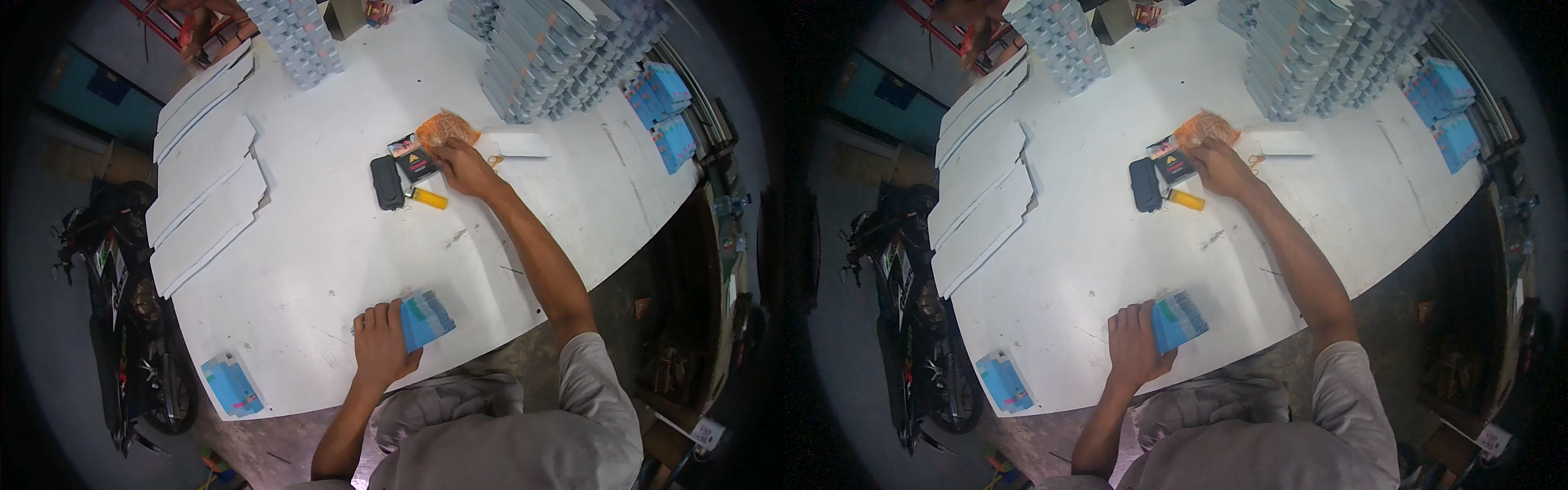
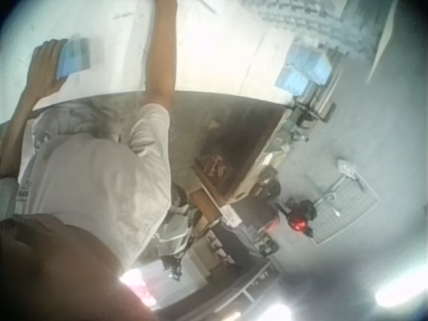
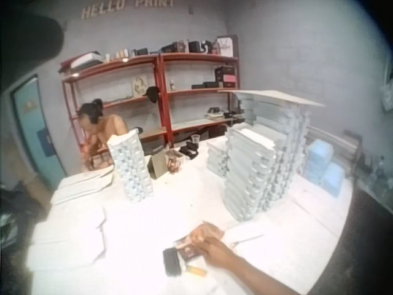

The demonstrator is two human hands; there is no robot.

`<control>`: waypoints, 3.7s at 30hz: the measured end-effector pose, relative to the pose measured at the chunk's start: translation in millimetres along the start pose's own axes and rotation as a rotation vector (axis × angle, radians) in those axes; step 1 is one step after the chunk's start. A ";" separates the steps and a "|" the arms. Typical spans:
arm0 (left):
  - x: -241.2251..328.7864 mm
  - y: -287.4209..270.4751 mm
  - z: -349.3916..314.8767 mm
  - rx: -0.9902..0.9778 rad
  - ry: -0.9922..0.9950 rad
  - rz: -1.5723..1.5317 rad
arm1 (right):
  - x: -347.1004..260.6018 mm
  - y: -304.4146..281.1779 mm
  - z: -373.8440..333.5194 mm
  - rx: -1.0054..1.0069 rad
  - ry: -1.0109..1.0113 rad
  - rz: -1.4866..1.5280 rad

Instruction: The person inserts blue face masks into white cardboard sleeves one by one, then stacks the completed units and secures the stack with a rubber band. The person also handles white cardboard pieces and a rubber band during the process.

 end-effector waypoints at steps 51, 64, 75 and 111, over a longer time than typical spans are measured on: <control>-8.3 3.2 -4.5 0.106 0.004 -0.021 | -47.5 -80.8 -103.7 0.353 0.090 0.092; -75.8 -26.8 -41.6 0.275 -0.390 -0.788 | -98.6 -6.9 -251.8 0.173 0.268 0.604; -70.5 -6.1 -60.6 0.306 -0.396 -1.196 | -111.3 -11.4 -251.1 0.063 0.304 0.004; -45.6 7.8 -60.5 0.166 -0.279 -1.309 | -225.0 7.7 -157.7 -0.478 0.140 0.866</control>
Point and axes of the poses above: each hand's wrist, its own z-axis towards the middle knuckle, its own y-axis out of the palm, x = y × z, the point moved 6 cm from there along z, towards the middle knuckle, and after that the axes turned 4 degrees about -y, right-handed, at the moved point
